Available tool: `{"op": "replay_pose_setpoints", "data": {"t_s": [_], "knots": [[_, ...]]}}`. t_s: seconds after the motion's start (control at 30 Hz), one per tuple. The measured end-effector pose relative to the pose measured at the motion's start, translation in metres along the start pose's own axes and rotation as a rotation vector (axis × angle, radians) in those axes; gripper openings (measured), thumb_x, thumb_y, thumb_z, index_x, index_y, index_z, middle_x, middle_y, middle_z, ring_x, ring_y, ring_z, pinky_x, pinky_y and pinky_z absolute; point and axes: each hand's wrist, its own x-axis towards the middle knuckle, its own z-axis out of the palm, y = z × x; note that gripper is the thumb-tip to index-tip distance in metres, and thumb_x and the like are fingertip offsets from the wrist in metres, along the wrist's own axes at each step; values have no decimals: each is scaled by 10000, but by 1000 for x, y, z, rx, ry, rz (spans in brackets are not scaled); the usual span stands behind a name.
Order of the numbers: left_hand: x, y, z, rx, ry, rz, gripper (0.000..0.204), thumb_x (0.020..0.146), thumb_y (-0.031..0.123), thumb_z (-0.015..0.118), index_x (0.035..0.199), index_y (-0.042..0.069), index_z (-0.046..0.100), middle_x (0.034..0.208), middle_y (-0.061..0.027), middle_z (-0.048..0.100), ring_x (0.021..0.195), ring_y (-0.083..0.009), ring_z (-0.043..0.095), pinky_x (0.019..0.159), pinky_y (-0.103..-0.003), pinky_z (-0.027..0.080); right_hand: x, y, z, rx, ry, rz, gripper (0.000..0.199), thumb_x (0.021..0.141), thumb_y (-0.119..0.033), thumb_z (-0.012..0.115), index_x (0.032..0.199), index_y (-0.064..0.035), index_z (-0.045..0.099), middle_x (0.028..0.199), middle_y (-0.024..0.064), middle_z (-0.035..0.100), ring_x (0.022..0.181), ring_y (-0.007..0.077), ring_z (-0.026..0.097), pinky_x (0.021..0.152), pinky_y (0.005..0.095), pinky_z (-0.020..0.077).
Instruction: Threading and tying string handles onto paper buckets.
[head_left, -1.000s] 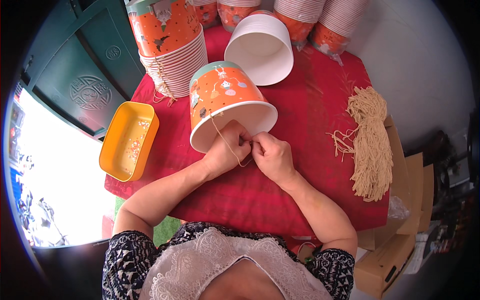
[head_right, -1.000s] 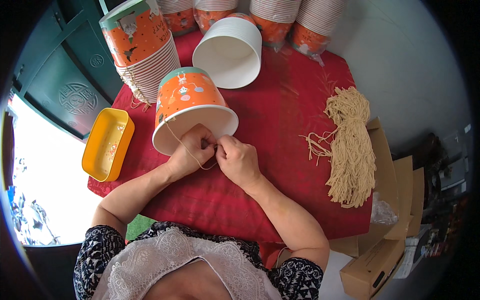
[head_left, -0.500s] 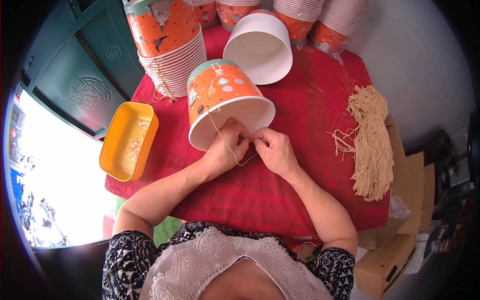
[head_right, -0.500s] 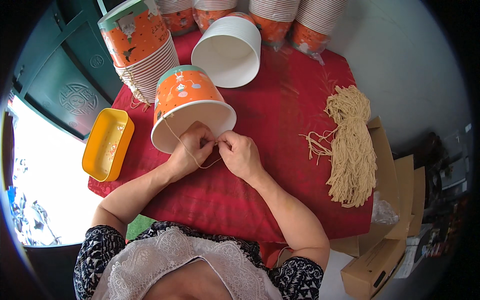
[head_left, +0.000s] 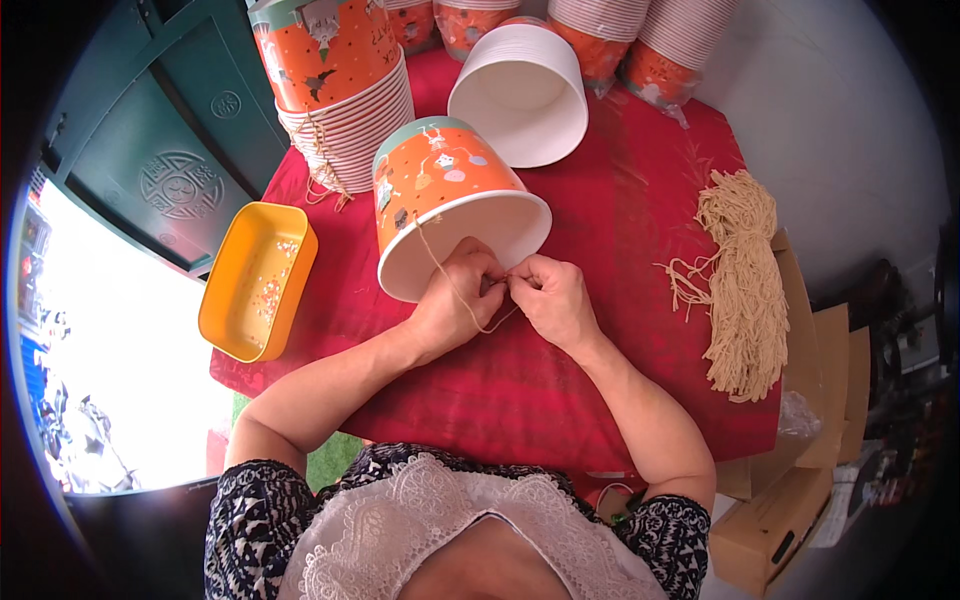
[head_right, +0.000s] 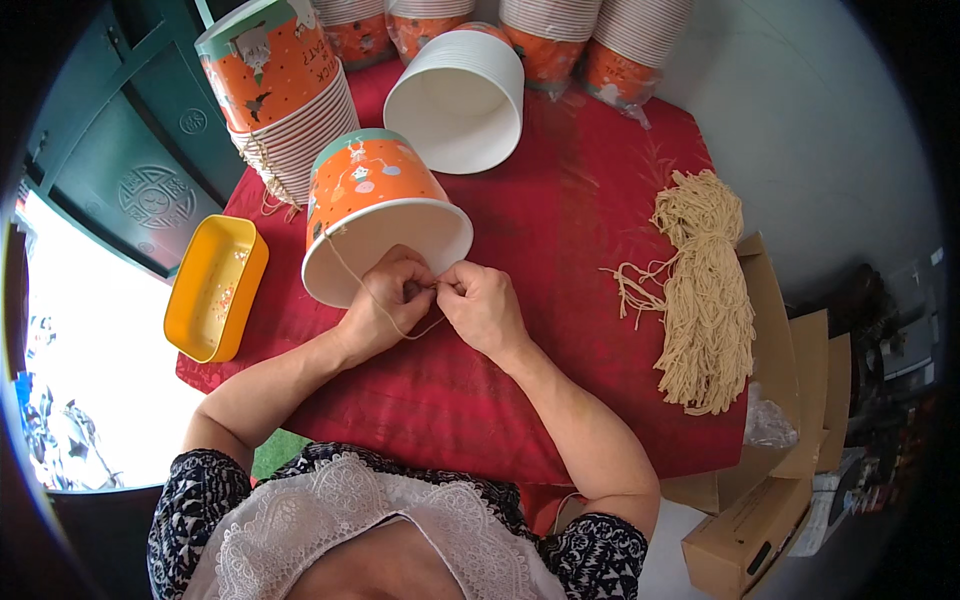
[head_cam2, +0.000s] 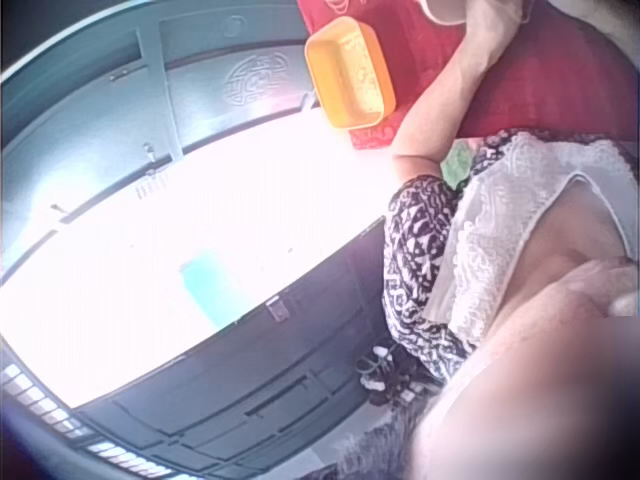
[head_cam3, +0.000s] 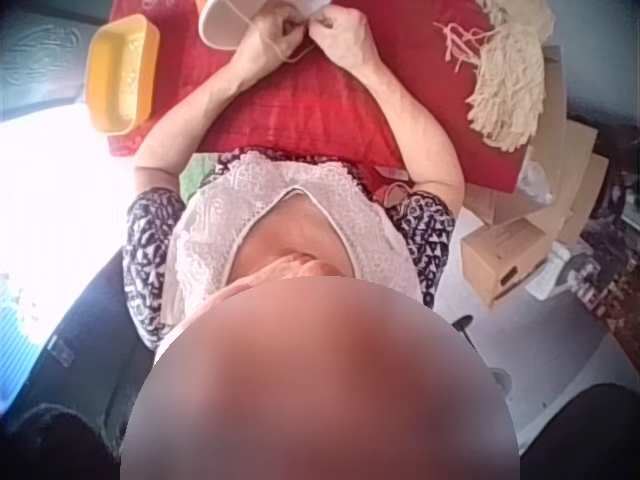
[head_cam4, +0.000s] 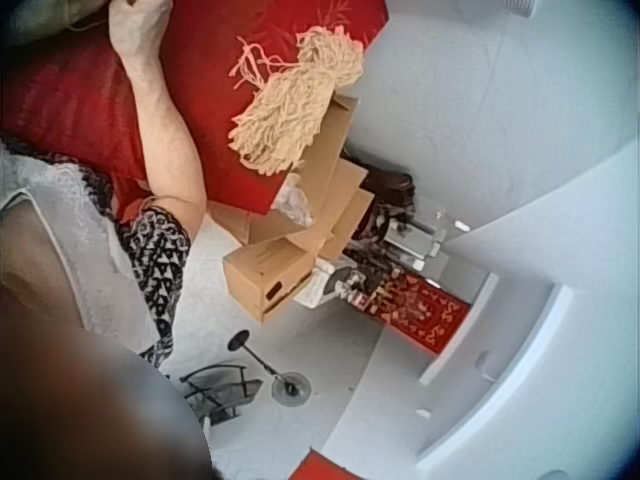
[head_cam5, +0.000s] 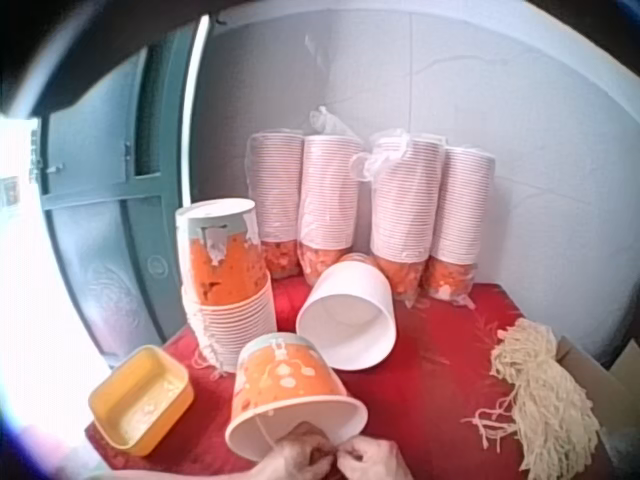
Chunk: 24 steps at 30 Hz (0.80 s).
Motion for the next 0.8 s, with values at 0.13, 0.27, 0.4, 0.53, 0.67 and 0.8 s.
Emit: {"op": "replay_pose_setpoints", "data": {"t_s": [0.13,0.27,0.4,0.53,0.67,0.8], "knots": [[2,-2,3,58,40,26,62,772,-3,670,818,-43,657,948,-151,615,875,-312,622,741,-390,513,0,-1,0,-24,-6,38,99,827,-71,649,837,24,676,682,160,669,561,199,640,537,345,491],[3,-5,5,106,104,96,34,760,-15,656,779,-42,648,911,-158,617,856,-322,618,739,-401,509,-3,-10,1,-85,4,7,65,867,-13,626,866,42,661,660,50,642,583,56,533,528,256,432],[3,-6,2,114,72,64,44,765,-50,645,805,-36,629,917,-128,615,842,-270,618,709,-361,504,-5,-7,-1,-150,14,-66,66,869,-21,625,897,29,659,678,103,654,576,109,582,537,288,458],[4,-7,-1,77,95,54,42,740,-34,639,742,-23,599,874,-160,609,805,-318,606,694,-408,495,-7,-7,-3,-242,31,-172,85,870,-26,618,936,8,659,731,150,674,606,229,662,558,340,496],[5,-3,-1,80,94,33,48,738,-40,630,736,-20,585,853,-163,605,792,-319,603,687,-409,493,-8,-8,-3,-290,22,-171,70,851,-66,609,908,-36,637,746,152,676,657,343,667,580,442,518],[6,-7,-3,113,117,63,49,741,-40,624,729,-22,580,846,-164,603,785,-322,603,680,-412,490,-10,-5,-4,-368,27,-225,128,834,-28,586,946,-47,646,757,156,682,669,331,679,586,431,534]]}}
